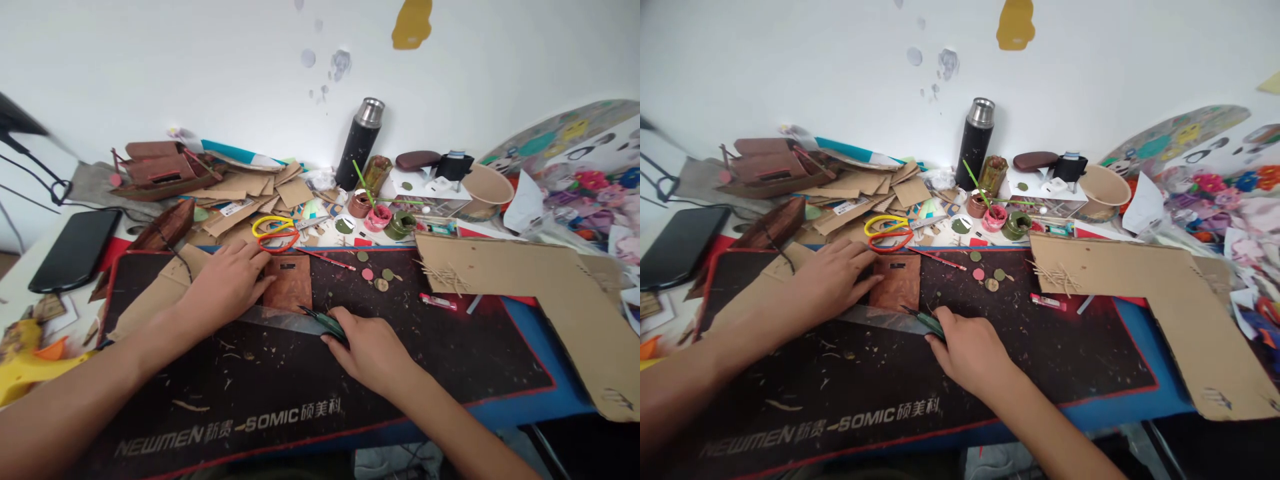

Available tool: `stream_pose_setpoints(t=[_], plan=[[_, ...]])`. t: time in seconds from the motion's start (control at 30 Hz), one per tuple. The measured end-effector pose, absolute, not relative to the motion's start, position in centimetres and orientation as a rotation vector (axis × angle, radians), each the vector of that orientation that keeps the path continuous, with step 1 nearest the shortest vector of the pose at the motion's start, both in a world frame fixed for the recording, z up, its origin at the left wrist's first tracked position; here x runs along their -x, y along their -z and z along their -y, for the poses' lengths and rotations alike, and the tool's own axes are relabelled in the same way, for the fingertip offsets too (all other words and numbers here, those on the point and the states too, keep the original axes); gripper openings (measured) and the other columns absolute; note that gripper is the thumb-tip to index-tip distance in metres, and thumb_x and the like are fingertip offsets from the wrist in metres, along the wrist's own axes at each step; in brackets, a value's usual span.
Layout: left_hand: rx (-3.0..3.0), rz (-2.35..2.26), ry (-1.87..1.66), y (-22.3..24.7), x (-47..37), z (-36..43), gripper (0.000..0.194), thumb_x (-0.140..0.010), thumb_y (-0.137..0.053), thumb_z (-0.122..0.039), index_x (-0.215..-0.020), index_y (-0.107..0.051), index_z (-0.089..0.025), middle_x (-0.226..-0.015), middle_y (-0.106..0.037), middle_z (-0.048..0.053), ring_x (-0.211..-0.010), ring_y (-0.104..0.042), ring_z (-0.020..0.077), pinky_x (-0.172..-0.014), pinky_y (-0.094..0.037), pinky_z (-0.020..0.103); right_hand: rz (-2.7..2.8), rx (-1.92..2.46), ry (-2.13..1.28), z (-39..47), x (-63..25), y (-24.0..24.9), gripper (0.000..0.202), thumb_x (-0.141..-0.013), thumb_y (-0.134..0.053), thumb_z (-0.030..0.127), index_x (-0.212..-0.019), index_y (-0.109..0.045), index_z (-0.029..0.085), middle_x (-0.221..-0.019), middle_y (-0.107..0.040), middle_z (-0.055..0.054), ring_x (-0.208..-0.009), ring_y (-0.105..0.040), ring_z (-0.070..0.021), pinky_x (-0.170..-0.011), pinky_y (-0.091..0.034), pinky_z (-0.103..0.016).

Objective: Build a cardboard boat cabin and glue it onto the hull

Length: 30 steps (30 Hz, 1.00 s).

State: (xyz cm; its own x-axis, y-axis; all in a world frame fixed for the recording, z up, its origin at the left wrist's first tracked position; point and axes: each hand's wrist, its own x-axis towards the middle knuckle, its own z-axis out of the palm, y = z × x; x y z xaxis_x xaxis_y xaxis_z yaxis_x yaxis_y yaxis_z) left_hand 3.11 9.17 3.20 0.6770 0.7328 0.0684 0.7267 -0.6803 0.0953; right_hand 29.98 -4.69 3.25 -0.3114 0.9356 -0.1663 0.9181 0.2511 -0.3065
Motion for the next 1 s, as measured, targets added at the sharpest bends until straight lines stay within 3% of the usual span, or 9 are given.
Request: stream_pose_setpoints(t=[0.1,0.2,0.3,0.5,0.67,0.83,1.0], plan=[[-2.775,-0.962,-0.226,-3.7,-2.9,-9.4,0.027,-0.104,-0.053,-0.031,-0.119,-0.073,-0.021,-0.131,-0.072,0.013,-0.125,-0.063,0.0332,-0.113,-0.05,0.054,2.436,1.81,-0.53,4.7,-30.0,-3.1,0.027,-0.103,-0.058,0.035,-0.122,-0.066,0.017,-0.09,-0.082,-0.009,-0.07,-0.077,-0.0276,-0.059,-0.034,-0.034],[-2.741,-0.764,-0.22,-3.9,-2.5,-9.9,0.041,-0.103,-0.041,-0.013,-0.125,-0.074,-0.026,-0.146,-0.07,0.007,-0.137,-0.061,0.0265,-0.122,-0.044,0.051,2.436,1.82,-0.537,4.7,-29.9,-3.3,0.028,-0.103,-0.058,0.035,-0.123,-0.066,0.017,-0.09,-0.083,-0.009,-0.071,-0.078,-0.0285,-0.059,-0.033,-0.034],[-2.74,-0.735,-0.189,-3.8,-2.2,-10.5,0.05,-0.1,-0.042,-0.008,-0.134,-0.072,-0.029,-0.151,-0.068,0.004,-0.141,-0.06,0.0254,-0.124,-0.043,0.051,2.443,1.833,-0.541,4.7,-29.9,-3.4,0.027,-0.103,-0.058,0.034,-0.122,-0.066,0.017,-0.092,-0.083,-0.009,-0.072,-0.078,-0.0285,-0.059,-0.033,-0.034],[-2.829,-0.847,-0.128,-3.5,-2.2,-10.6,0.047,-0.095,-0.063,-0.019,-0.141,-0.069,-0.027,-0.145,-0.07,0.008,-0.139,-0.059,0.0332,-0.12,-0.046,0.052,2.471,1.826,-0.518,4.6,-29.9,-3.5,0.027,-0.103,-0.058,0.035,-0.122,-0.066,0.018,-0.093,-0.083,-0.009,-0.071,-0.078,-0.027,-0.058,-0.033,-0.033],[-2.942,-0.986,-0.096,-3.4,-2.6,-9.7,0.05,-0.096,-0.064,-0.024,-0.146,-0.065,-0.024,-0.142,-0.068,0.014,-0.133,-0.06,0.0362,-0.112,-0.05,0.052,2.487,1.836,-0.508,4.6,-29.9,-3.7,0.026,-0.103,-0.059,0.034,-0.123,-0.065,0.019,-0.09,-0.083,-0.008,-0.071,-0.077,-0.026,-0.059,-0.033,-0.032],[-2.965,-0.91,-0.088,-3.4,-2.9,-9.3,0.031,-0.096,-0.071,-0.033,-0.123,-0.072,-0.018,-0.133,-0.069,0.016,-0.128,-0.061,0.0349,-0.111,-0.05,0.048,2.496,1.846,-0.533,4.5,-29.9,-3.8,0.027,-0.103,-0.06,0.035,-0.124,-0.065,0.019,-0.089,-0.082,-0.008,-0.073,-0.078,-0.027,-0.06,-0.034,-0.032],[-2.994,-0.969,-0.076,-3.5,-2.1,-8.3,0.039,-0.098,-0.068,-0.053,-0.108,-0.073,-0.016,-0.12,-0.071,0.017,-0.119,-0.063,0.0377,-0.105,-0.051,0.053,2.495,1.811,-0.546,4.5,-30.0,-3.7,0.027,-0.102,-0.061,0.034,-0.123,-0.066,0.019,-0.09,-0.082,-0.008,-0.075,-0.079,-0.0283,-0.061,-0.036,-0.033]])
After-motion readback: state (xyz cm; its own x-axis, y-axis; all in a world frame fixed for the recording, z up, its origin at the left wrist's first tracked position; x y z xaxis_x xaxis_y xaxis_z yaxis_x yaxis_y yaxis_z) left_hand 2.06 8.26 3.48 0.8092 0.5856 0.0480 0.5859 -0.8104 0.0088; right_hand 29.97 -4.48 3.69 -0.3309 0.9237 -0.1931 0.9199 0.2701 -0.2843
